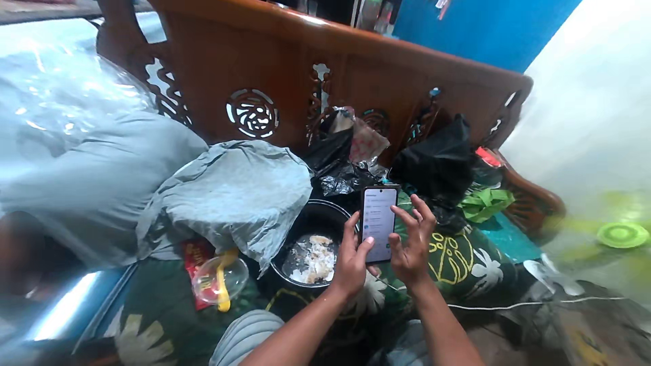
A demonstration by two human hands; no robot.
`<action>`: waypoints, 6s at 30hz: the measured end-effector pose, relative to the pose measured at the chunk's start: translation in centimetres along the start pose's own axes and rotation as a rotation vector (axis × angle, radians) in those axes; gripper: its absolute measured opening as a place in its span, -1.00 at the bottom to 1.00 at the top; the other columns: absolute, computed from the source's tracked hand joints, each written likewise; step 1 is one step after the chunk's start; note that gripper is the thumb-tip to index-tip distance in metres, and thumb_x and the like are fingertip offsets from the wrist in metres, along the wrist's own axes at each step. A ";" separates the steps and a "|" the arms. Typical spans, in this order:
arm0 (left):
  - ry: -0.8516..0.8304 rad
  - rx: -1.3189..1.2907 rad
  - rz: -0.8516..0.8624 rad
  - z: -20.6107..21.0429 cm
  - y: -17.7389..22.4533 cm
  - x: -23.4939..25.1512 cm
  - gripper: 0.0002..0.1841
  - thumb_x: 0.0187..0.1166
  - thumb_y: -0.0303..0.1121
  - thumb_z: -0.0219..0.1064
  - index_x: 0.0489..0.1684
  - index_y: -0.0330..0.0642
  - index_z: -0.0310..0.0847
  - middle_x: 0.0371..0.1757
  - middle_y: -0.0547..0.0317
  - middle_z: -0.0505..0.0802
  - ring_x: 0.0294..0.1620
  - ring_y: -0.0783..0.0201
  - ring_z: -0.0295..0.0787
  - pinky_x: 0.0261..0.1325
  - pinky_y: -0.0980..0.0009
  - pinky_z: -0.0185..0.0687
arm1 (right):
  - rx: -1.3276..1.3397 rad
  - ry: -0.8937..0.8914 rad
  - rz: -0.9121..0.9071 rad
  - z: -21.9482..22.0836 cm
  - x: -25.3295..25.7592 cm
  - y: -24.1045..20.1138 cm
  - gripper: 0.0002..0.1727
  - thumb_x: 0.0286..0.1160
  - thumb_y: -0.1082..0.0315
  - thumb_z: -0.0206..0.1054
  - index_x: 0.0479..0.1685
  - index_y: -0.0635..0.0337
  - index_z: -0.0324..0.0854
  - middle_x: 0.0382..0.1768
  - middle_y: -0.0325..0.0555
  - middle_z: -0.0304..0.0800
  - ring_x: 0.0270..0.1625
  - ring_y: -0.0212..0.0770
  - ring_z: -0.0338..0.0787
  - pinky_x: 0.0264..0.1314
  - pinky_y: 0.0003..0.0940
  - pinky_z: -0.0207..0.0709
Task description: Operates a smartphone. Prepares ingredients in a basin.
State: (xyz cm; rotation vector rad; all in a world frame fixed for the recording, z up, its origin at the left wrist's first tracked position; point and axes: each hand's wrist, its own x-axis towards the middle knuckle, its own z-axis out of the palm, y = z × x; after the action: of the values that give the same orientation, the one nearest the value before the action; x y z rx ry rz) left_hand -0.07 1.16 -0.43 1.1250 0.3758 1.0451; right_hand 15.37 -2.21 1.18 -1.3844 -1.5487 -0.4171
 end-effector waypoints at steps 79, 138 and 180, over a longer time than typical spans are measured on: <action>0.033 -0.040 0.018 -1.8 2.9 1.2 -0.15 0.60 -0.70 0.17 0.93 0.10 -0.05 0.17 -0.13 0.84 -0.30 0.11 0.90 -0.49 0.32 0.85 | 0.169 -0.300 -0.131 -1.1 -1.6 -0.4 -0.54 0.46 0.27 0.52 0.34 0.01 0.58 0.73 0.15 0.33 0.36 -0.10 0.79 0.32 -0.17 0.78; 0.030 -0.029 0.053 -1.8 2.6 1.0 -0.22 0.60 -0.67 -0.01 0.92 0.05 0.01 0.17 -0.09 0.84 -0.29 0.15 0.90 -0.50 0.32 0.83 | 0.067 -0.339 -0.082 -1.2 -1.6 -0.2 -0.15 0.42 0.22 0.51 0.79 0.07 0.27 0.77 0.09 0.28 0.54 -0.08 0.65 0.43 -0.13 0.73; 0.071 0.013 0.010 -1.3 2.7 0.8 -0.15 0.59 -0.70 0.12 0.92 0.11 -0.05 0.16 -0.09 0.84 -0.31 0.14 0.90 -0.52 0.34 0.82 | 0.177 -0.357 -0.107 -1.5 -1.7 -0.2 -0.71 0.50 0.29 0.49 0.17 -0.02 0.71 0.71 0.17 0.31 0.34 -0.08 0.78 0.30 -0.14 0.79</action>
State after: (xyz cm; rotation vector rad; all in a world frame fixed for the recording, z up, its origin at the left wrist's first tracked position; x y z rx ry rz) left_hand -1.85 2.68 1.54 1.1042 0.4338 1.0952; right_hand 15.63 -4.41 0.53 -1.2887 -1.9064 -0.0935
